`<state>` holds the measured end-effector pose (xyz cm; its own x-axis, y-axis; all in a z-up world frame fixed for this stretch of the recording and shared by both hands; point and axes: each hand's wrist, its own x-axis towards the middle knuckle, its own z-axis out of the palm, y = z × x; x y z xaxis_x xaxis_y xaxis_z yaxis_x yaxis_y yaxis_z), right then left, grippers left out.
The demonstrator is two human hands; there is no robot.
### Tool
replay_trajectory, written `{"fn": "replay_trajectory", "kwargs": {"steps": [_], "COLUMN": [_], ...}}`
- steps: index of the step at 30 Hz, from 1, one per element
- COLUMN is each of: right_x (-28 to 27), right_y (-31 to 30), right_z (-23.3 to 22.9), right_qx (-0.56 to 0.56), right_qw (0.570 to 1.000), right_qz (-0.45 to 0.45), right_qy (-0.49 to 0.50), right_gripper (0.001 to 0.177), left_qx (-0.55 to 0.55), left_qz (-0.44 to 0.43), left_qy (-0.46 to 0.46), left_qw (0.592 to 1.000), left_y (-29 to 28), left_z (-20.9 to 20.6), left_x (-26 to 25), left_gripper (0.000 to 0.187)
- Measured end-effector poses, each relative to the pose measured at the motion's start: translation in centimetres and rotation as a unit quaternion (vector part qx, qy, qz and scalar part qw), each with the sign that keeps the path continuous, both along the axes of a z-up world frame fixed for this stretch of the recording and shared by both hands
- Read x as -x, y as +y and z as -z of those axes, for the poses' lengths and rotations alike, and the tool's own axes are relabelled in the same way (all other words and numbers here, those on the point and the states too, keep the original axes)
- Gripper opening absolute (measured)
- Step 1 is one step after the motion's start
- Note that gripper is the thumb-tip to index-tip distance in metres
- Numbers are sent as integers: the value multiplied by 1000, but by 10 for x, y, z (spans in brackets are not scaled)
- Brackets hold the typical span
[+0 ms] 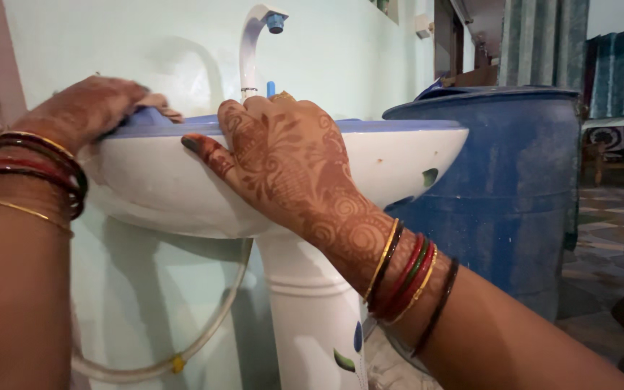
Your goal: The person scrubs a white pedestal sink with a cloth, focusing on the basin, the faucet, and the pedestal base. The cleaning involves repetitive wiping motions to remove dirt and stains from the ceramic surfaces.
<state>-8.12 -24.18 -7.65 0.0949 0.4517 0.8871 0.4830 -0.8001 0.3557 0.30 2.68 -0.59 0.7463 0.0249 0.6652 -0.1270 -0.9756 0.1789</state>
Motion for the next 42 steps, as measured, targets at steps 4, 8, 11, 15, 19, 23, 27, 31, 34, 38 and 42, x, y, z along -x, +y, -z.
{"fn": "replay_trajectory", "kwargs": {"steps": [4,8,11,15,19,23,27,31,34,38,42], "right_x": [1,-1,-2,-2,-2,-1,0,0,0,1,-1], "right_y": [0,0,1,0,1,2,2,3,2,3,3], "right_z": [-1,0,0,0,0,-1,-2,-1,0,-2,-1], "right_qx": [1,-6,-10,-7,-15,-12,-11,-14,-17,-6,-6], "right_qw": [999,1000,1000,1000,1000,1000,1000,999,999,1000,1000], "right_qz": [7,-14,-9,-20,-21,-13,-12,-11,-33,-10,-10], "right_qy": [40,12,16,-4,2,24,17,34,-4,22,9], "right_gripper": [55,54,54,53,52,52,51,52,51,53,53], "left_qx": [180,225,216,164,65,-101,-197,-249,-228,-78,-63], "left_qz": [-27,-41,-56,-61,-67,-153,-243,-237,-199,-95,-74], "left_qy": [33,23,25,35,48,92,110,-13,-62,-83,-120], "left_qw": [983,973,975,984,994,979,943,939,951,989,988], "left_y": [18,28,33,33,23,-12,-40,-13,41,112,145], "left_z": [6,9,14,22,29,31,34,39,45,62,57], "left_x": [-9,-16,-16,-9,14,46,67,29,-17,-68,-99], "left_gripper": [46,46,42,37,32,46,98,109,103,75,65]}}
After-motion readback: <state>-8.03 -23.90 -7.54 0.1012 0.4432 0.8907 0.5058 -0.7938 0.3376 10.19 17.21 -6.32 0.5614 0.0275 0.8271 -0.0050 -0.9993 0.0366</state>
